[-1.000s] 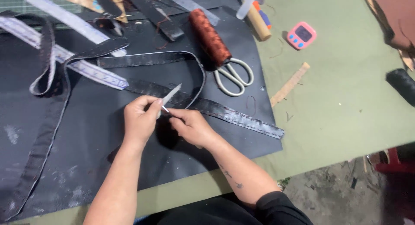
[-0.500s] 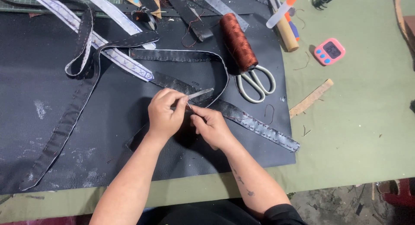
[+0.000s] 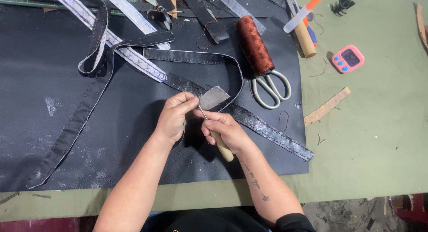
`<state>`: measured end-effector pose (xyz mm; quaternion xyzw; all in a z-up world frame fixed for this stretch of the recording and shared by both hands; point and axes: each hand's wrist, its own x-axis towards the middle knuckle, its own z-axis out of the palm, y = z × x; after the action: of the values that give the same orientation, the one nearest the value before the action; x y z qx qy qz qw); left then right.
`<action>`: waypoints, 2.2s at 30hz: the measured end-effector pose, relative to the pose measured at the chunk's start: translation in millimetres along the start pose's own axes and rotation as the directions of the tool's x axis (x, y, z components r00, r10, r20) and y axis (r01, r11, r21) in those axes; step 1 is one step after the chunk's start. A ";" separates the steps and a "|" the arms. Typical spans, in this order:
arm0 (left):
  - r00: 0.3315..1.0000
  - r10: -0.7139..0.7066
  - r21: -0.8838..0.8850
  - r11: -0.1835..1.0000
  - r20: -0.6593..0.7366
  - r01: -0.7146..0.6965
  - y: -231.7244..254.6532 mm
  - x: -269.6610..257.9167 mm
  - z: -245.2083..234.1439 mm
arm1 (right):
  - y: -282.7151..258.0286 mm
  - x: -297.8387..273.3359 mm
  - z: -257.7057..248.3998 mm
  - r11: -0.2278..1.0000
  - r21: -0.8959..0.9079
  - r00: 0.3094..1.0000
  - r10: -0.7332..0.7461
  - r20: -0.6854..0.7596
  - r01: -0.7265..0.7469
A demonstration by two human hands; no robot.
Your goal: Hand-stitching a leather strap using a needle and thread at a workshop sewing station.
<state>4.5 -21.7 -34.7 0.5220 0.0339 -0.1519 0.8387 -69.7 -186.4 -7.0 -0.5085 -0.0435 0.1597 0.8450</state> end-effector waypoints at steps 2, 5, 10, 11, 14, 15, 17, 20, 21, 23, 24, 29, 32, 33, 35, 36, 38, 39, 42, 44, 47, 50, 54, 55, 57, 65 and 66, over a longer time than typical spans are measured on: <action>0.999 0.041 -0.009 0.999 -0.010 -0.041 -6.2 2.2 -0.9 | -4.1 -2.1 4.8 0.989 0.143 0.999 0.031 -0.004 -0.031; 0.999 0.049 -0.005 0.999 -0.017 -0.049 10.5 -11.1 14.2 | -4.1 -1.0 5.1 0.995 0.101 1.000 0.010 -0.003 -0.010; 0.998 0.046 0.045 0.998 -0.045 -0.044 14.8 -12.3 18.0 | -1.3 1.9 0.5 0.939 -0.334 0.994 -0.105 -0.041 0.085; 0.998 0.037 0.055 0.998 -0.051 -0.035 11.7 -10.4 16.4 | -3.9 1.5 2.6 0.881 -0.464 0.989 -0.134 -0.057 0.092; 0.998 0.013 0.041 0.999 -0.066 -0.010 10.5 -8.4 10.7 | -6.4 1.7 8.5 0.797 -0.595 0.981 -0.181 -0.073 0.103; 0.998 0.012 0.040 0.999 -0.066 -0.010 6.2 -6.5 9.3 | -7.0 1.7 9.4 0.797 -0.595 0.981 -0.180 -0.073 0.102; 0.997 0.002 0.023 1.000 -0.082 0.000 -1.8 -2.2 6.5 | -8.8 2.7 11.1 0.723 -0.680 0.970 -0.232 -0.074 0.121; 0.996 -0.022 -0.004 1.000 -0.081 0.022 -2.4 -2.5 2.8 | -11.9 3.0 16.5 0.663 -0.733 0.954 -0.292 -0.066 0.152; 0.996 -0.022 -0.005 1.000 -0.083 0.022 -1.7 -3.8 4.0 | -13.8 2.9 18.1 0.663 -0.733 0.955 -0.291 -0.065 0.152; 0.995 -0.022 0.005 1.000 -0.093 0.023 0.3 -5.2 7.4 | -18.5 3.0 20.6 0.610 -0.774 0.951 -0.307 -0.031 0.171; 0.995 -0.021 0.004 1.000 -0.093 0.022 2.3 -5.1 8.3 | -20.9 2.3 21.1 0.609 -0.774 0.951 -0.307 -0.030 0.172; 0.992 0.088 0.293 0.954 -0.088 -0.059 27.4 -16.9 17.0 | -21.8 -1.8 15.5 0.711 -0.690 0.969 -0.241 -0.056 0.137; 0.994 0.039 0.157 0.987 -0.103 -0.022 4.7 -4.6 11.6 | -17.3 -0.2 9.4 0.766 -0.625 0.975 -0.222 -0.035 0.152; 0.994 0.038 0.157 0.987 -0.101 -0.022 -1.1 -2.9 9.5 | -14.1 -0.7 8.1 0.766 -0.625 0.974 -0.222 -0.036 0.151; 0.996 -0.002 0.065 0.998 -0.087 0.008 -11.1 2.2 5.6 | -9.1 0.5 5.4 0.729 -0.652 0.964 -0.266 0.011 0.209; 0.996 0.000 0.064 0.998 -0.089 0.006 -4.6 -0.5 6.3 | -9.6 1.1 7.1 0.729 -0.652 0.964 -0.266 0.014 0.210; 0.998 0.024 0.099 0.995 -0.050 -0.019 7.4 -6.4 7.9 | -10.4 1.7 10.3 0.731 -0.644 0.957 -0.291 0.002 0.224; 0.998 0.024 0.098 0.995 -0.052 -0.019 7.7 -6.4 7.6 | -8.6 2.5 9.7 0.731 -0.644 0.957 -0.289 0.003 0.223; 0.998 0.064 0.165 0.984 -0.013 -0.061 23.8 -14.5 16.2 | -3.7 4.2 2.4 0.741 -0.633 0.948 -0.316 -0.033 0.224; 0.995 0.096 0.298 0.950 0.013 -0.096 55.0 -32.2 33.4 | -0.4 4.5 -9.5 0.786 -0.587 0.950 -0.298 -0.088 0.192; 0.966 0.235 0.610 0.753 0.104 -0.249 44.2 -24.5 20.0 | 2.9 7.1 -14.5 0.800 -0.581 0.952 -0.273 -0.136 0.146; 0.933 0.323 0.726 0.602 0.158 -0.332 46.2 -29.8 22.3 | -2.3 5.7 -7.2 0.814 -0.568 0.954 -0.254 -0.162 0.120; 0.922 0.324 0.734 0.569 0.213 -0.370 42.4 -28.0 21.9 | 5.0 8.9 -15.1 0.819 -0.564 0.949 -0.252 -0.192 0.103; 0.906 0.351 0.760 0.514 0.237 -0.398 40.6 -26.8 20.8 | 3.9 9.2 -13.1 0.802 -0.591 0.949 -0.250 -0.193 0.091; 0.890 0.372 0.782 0.458 0.262 -0.422 38.9 -26.0 18.3 | 3.8 7.7 -10.2 0.784 -0.615 0.949 -0.247 -0.198 0.076; 0.873 0.432 0.819 0.401 0.225 -0.410 43.0 -23.7 13.4 | -17.3 4.7 -5.9 0.777 -0.592 0.851 -0.445 -0.278 0.214; 0.874 0.431 0.819 0.401 0.227 -0.410 42.7 -23.1 12.4 | -17.3 4.6 -5.3 0.778 -0.591 0.850 -0.446 -0.279 0.214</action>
<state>-6.3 -10.2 12.8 0.8547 -0.1678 0.0726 0.4859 -60.2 -196.9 5.1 -0.7305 -0.0014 -0.1220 0.6719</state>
